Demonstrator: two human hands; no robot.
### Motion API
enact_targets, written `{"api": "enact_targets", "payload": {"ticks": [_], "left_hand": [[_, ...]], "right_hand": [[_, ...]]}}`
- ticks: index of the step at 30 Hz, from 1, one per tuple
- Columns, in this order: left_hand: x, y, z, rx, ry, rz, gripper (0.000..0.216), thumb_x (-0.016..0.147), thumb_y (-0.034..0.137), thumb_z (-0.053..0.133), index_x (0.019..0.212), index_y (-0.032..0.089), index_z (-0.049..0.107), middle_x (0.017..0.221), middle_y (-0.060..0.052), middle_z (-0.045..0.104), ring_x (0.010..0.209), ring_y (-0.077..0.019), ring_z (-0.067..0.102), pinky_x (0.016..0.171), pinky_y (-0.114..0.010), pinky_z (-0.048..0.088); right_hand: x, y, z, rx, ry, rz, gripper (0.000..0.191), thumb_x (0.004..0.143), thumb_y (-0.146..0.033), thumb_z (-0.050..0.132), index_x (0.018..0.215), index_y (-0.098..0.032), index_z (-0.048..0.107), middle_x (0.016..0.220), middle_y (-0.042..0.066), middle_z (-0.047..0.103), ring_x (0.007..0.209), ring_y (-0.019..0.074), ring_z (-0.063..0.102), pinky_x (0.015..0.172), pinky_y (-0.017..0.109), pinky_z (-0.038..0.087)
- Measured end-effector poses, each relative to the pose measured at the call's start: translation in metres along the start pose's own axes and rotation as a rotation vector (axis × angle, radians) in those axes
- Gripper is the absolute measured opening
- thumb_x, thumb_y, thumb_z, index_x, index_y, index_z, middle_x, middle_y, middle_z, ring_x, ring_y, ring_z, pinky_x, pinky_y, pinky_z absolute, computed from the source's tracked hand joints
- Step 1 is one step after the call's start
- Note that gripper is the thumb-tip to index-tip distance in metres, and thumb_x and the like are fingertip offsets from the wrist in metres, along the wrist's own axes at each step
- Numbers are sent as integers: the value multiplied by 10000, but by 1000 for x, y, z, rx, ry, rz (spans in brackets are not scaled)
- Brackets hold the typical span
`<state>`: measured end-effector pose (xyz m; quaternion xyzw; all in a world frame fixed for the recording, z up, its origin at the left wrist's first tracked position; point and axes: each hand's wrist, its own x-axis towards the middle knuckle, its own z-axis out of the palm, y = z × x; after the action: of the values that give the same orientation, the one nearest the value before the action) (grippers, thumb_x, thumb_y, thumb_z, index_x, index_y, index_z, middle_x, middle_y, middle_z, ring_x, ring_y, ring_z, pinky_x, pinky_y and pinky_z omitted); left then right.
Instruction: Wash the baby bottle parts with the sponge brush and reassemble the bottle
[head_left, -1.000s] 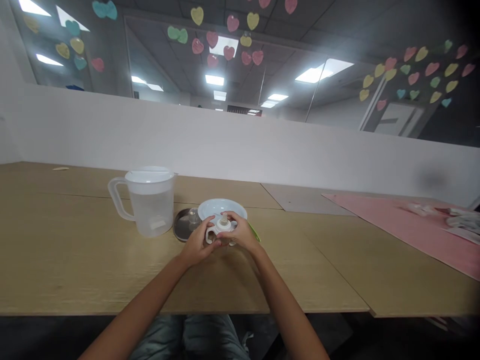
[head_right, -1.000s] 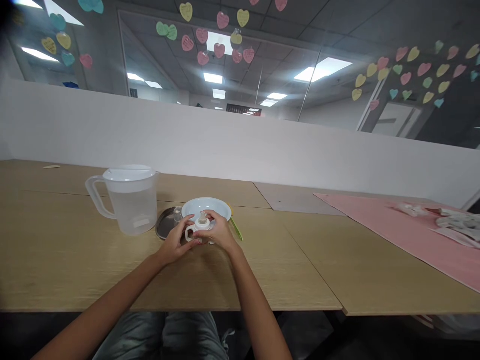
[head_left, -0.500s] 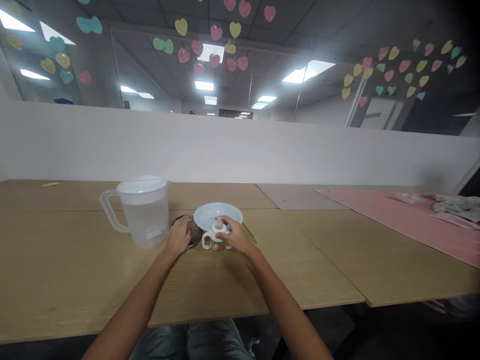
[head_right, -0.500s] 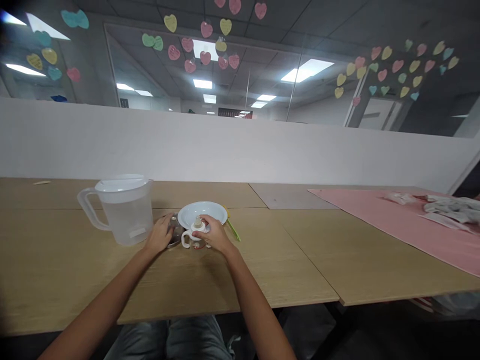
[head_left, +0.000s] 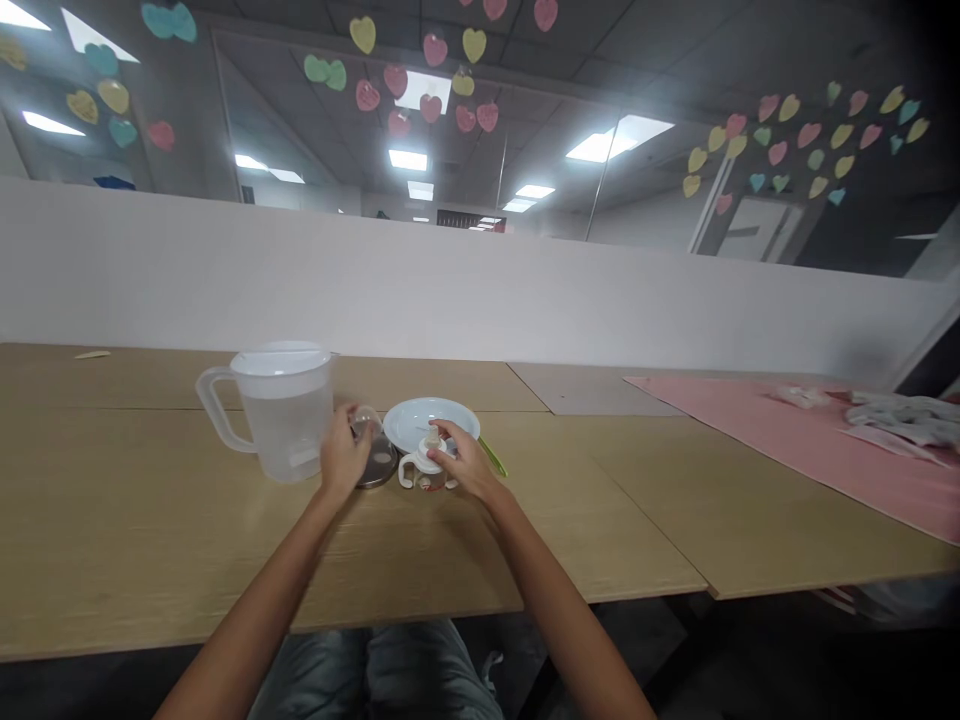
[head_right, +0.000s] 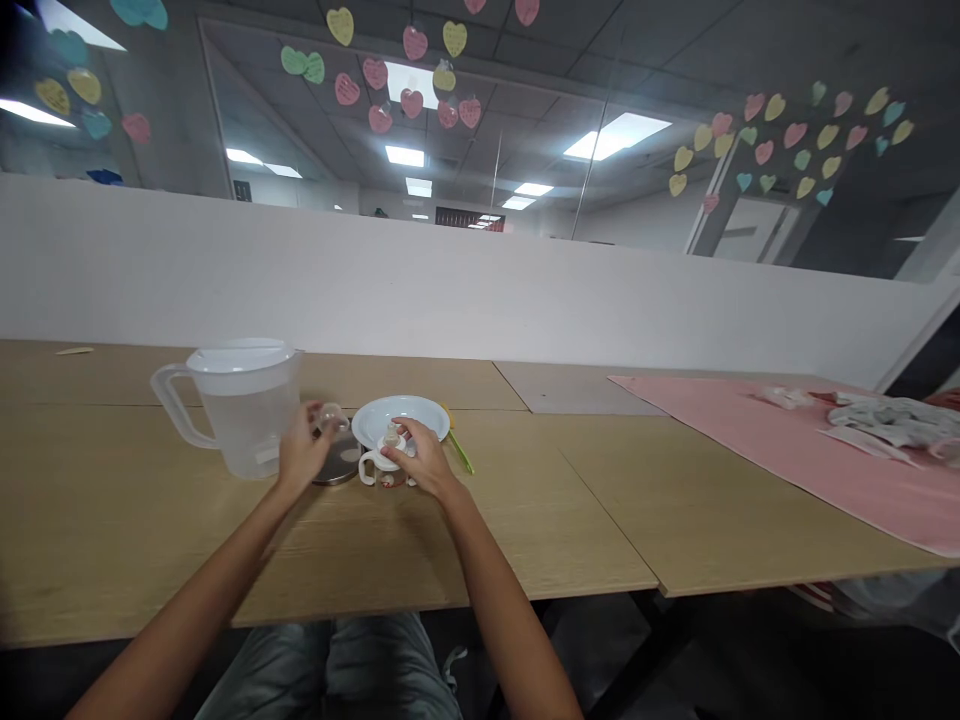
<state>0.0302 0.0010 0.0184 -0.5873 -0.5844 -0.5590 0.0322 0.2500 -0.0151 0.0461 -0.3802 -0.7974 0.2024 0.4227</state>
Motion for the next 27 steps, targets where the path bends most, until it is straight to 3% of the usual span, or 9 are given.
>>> {"api": "enact_targets", "payload": {"ticks": [2, 4, 7, 10, 12, 15, 20, 27], "left_hand": [[5, 24, -12, -130, 189, 29, 386, 852, 378, 494, 1173, 163, 480, 1136, -108, 585, 1041, -235, 557, 910, -383, 442], [5, 50, -20, -241, 221, 175, 360, 875, 351, 475, 1185, 167, 481, 1193, -106, 563, 1136, -217, 513, 979, -377, 405], [-8, 77, -18, -342, 5, 415, 343, 886, 320, 468, 1197, 178, 489, 1234, -106, 555, 1160, -213, 509, 992, -387, 409], [-25, 82, -3, -369, -207, 548, 334, 897, 295, 441, 1208, 193, 509, 1277, -104, 534, 1196, -216, 487, 1021, -391, 394], [-35, 75, 6, -383, -246, 543, 345, 908, 281, 410, 1229, 197, 507, 1320, -106, 499, 1226, -217, 462, 1031, -390, 387], [-45, 64, 16, -421, -207, 472, 376, 920, 272, 378, 1276, 194, 470, 1351, -112, 469, 1253, -217, 437, 1041, -395, 375], [-55, 58, 26, -451, -193, 372, 407, 938, 274, 337, 1328, 194, 421, 1333, -111, 495, 1243, -199, 449, 1045, -392, 368], [-58, 57, 32, -477, -160, 330, 384, 931, 294, 371, 1284, 195, 487, 1296, -103, 534, 1204, -197, 488, 1020, -366, 388]], "right_hand": [[-2, 1, 2, -19, 17, -23, 556, 780, -477, 573, 1257, -210, 471, 1130, 70, 567, 1004, 211, 530, 911, 364, 384], [-3, 3, 5, -26, 37, -72, 641, 776, -501, 565, 1314, -193, 403, 1158, 84, 549, 1024, 219, 523, 928, 371, 379], [-3, 10, 11, -21, 123, -158, 725, 785, -518, 533, 1371, -160, 303, 1217, 115, 518, 1063, 236, 513, 948, 387, 380], [-3, 14, 15, -71, 211, -241, 646, 813, -461, 493, 1352, -149, 322, 1274, 139, 490, 1148, 257, 478, 985, 412, 363], [-4, 13, 18, -113, 220, -287, 569, 822, -414, 476, 1316, -155, 365, 1279, 142, 498, 1175, 262, 469, 994, 423, 364], [-4, 11, 24, -120, 212, -309, 506, 822, -381, 475, 1272, -162, 398, 1242, 138, 536, 1140, 255, 506, 968, 419, 398], [-8, 12, 34, -113, 293, -255, 463, 832, -380, 462, 1231, -148, 418, 1152, 141, 588, 1042, 249, 567, 891, 393, 453], [-14, 11, 38, -146, 331, -199, 437, 849, -405, 430, 1209, -157, 425, 993, 106, 650, 851, 227, 624, 728, 329, 496]]}}
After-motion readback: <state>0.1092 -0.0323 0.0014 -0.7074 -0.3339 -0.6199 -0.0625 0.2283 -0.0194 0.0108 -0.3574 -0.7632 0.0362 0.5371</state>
